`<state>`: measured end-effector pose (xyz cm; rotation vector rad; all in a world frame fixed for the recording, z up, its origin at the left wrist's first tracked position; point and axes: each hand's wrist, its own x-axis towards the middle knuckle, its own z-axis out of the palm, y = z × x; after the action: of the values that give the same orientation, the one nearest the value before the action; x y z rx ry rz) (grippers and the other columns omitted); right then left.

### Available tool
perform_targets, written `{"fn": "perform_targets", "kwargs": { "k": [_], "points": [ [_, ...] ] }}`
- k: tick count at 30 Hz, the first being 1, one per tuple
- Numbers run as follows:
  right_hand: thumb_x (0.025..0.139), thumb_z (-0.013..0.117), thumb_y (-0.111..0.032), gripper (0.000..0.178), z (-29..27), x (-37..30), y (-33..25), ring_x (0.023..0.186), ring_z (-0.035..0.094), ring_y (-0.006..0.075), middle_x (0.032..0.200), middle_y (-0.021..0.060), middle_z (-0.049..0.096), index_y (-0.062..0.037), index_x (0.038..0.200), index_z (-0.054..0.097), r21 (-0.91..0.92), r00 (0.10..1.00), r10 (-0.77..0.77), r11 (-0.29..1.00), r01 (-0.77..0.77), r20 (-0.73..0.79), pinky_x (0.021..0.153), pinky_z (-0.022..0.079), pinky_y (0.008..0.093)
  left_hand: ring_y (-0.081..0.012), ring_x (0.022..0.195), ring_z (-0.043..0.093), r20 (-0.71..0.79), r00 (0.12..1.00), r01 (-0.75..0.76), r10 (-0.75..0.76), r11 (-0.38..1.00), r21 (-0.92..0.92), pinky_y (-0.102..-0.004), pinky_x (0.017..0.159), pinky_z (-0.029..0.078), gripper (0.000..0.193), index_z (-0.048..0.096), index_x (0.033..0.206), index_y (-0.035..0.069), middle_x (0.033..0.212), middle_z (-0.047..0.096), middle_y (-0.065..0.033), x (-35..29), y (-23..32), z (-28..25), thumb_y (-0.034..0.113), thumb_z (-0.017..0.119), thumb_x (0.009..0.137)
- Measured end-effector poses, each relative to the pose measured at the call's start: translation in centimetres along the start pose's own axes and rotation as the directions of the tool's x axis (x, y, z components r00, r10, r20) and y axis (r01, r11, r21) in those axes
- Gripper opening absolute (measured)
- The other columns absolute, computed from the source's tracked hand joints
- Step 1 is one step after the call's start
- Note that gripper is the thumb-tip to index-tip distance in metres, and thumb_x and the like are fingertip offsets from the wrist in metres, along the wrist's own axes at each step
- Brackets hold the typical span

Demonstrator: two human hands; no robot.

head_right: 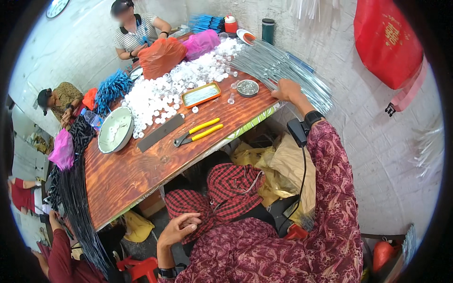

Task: Assemble metal umbrella ribs and stretchers using pliers.

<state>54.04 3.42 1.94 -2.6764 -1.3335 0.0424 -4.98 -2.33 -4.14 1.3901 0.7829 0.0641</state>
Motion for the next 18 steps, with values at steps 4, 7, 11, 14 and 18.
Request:
{"fn": "perform_targets", "kwargs": {
  "k": [4, 7, 11, 14, 18],
  "points": [
    [0.073, 0.067, -0.032, 0.036, -1.0, 1.4, 1.9, 0.07, 0.069, 0.0339, 0.076, 0.023, 0.069, 0.0035, 0.081, 0.07, 0.047, 0.985, -0.1, 0.993, 0.107, -0.142, 0.064, 0.053, 0.0425, -0.0168, 0.111, 0.061, -0.002, 1.0, 0.001, -0.001, 1.0, -0.007, -0.0329, 0.097, 0.047, 0.049, 0.056, 0.135, 0.004, 0.119, 0.066, -0.0094, 0.1, -0.1, -0.3, 0.024, 0.07, 0.093],
    [0.077, 0.065, -0.031, 0.034, -2.4, 3.0, 2.6, 0.05, 0.06, 0.0264, 0.061, 0.0157, 0.063, 0.0027, 0.076, 0.07, 0.298, 0.998, 0.022, 0.954, -0.037, 0.053, 0.047, 0.047, 0.0375, -0.0165, 0.112, 0.061, -0.022, 1.0, 0.006, -0.006, 1.0, -0.001, -0.0323, 0.098, 0.047, 0.049, 0.055, 0.136, 0.004, 0.119, 0.066, -0.0093, 0.0, 0.1, -0.3, 0.023, 0.07, 0.093],
    [0.087, 0.063, -0.039, 0.036, -5.5, 3.4, 1.2, 0.039, 0.039, 0.01, 0.054, -0.0004, 0.049, -0.0043, 0.08, 0.07, 0.633, 0.941, 0.086, 0.72, -0.285, 0.327, 0.035, 0.029, 0.0287, -0.0155, 0.102, 0.063, -0.016, 0.999, -0.038, 0.038, 0.999, 0.023, -0.032, 0.091, 0.05, 0.045, 0.056, 0.136, 0.008, 0.115, 0.068, -0.0083, 0.4, -0.6, -0.4, 0.021, 0.068, 0.094],
    [0.092, 0.06, -0.047, 0.042, -7.2, 3.4, 1.3, 0.041, 0.036, 0.0052, 0.058, -0.0033, 0.048, -0.0061, 0.086, 0.068, 0.708, 0.935, 0.086, 0.631, -0.318, 0.343, 0.037, 0.025, 0.0272, -0.017, 0.104, 0.064, 0.005, 0.999, -0.034, 0.033, 0.997, 0.068, -0.0329, 0.092, 0.05, 0.047, 0.056, 0.136, 0.008, 0.117, 0.067, -0.01, 0.5, 0.0, -0.3, 0.025, 0.067, 0.094],
    [0.091, 0.062, -0.042, 0.038, -7.8, 3.3, 0.6, 0.042, 0.035, 0.0078, 0.057, -0.0024, 0.047, -0.0071, 0.074, 0.065, 0.652, 0.966, 0.063, 0.727, -0.216, 0.249, 0.037, 0.025, 0.0289, -0.0174, 0.103, 0.064, -0.001, 1.0, -0.029, 0.03, 0.998, 0.06, -0.0332, 0.092, 0.051, 0.048, 0.055, 0.136, 0.008, 0.118, 0.067, -0.0105, 0.5, -0.2, -0.3, 0.026, 0.067, 0.094]
  ]
}}
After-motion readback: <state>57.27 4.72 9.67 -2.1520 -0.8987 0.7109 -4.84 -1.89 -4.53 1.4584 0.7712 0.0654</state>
